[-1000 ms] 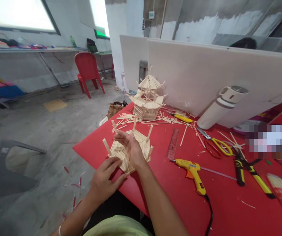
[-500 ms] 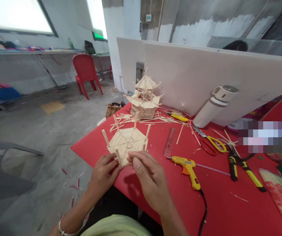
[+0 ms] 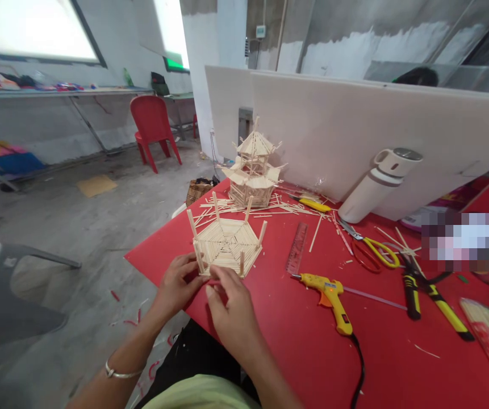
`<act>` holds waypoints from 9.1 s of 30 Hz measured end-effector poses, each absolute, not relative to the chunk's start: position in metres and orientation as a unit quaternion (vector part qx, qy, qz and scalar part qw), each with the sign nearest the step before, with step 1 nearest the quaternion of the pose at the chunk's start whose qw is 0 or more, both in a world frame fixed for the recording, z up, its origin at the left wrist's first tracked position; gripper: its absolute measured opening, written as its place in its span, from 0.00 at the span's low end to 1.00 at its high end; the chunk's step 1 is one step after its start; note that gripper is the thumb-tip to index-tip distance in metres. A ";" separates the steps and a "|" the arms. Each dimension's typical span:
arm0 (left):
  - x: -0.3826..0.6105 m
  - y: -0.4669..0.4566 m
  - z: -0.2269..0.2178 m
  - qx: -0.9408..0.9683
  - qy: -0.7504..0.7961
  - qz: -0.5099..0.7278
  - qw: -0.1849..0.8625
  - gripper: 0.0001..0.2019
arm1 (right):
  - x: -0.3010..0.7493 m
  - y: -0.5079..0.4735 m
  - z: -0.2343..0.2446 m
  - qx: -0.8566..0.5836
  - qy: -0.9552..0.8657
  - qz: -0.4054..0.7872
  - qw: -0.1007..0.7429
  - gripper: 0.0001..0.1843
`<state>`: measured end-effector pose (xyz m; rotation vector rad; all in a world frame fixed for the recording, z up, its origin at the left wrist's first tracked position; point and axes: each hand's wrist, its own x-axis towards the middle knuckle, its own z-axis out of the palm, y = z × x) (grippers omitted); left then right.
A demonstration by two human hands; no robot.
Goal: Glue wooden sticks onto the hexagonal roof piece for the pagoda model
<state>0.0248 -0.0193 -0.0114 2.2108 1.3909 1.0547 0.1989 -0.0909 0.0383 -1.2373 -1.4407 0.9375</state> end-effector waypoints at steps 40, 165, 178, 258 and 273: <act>0.021 -0.016 -0.015 0.768 0.467 0.386 0.206 0.09 | 0.159 -0.035 0.025 -0.475 -0.572 0.399 0.537 0.12; 0.023 0.006 -0.011 0.770 0.487 0.352 0.215 0.09 | 0.416 -0.133 -0.004 -0.889 -0.408 0.179 0.104 0.25; 0.022 0.027 -0.008 0.797 0.419 0.346 0.263 0.08 | 0.348 -0.118 0.054 -0.772 -0.412 0.219 0.433 0.18; 0.055 0.021 0.024 0.641 0.467 0.462 0.397 0.17 | 0.258 0.005 0.048 -0.674 -0.643 0.273 0.242 0.12; 0.061 0.025 0.034 0.713 0.481 0.416 0.295 0.17 | 0.263 -0.002 0.058 -0.664 -0.672 0.264 0.194 0.12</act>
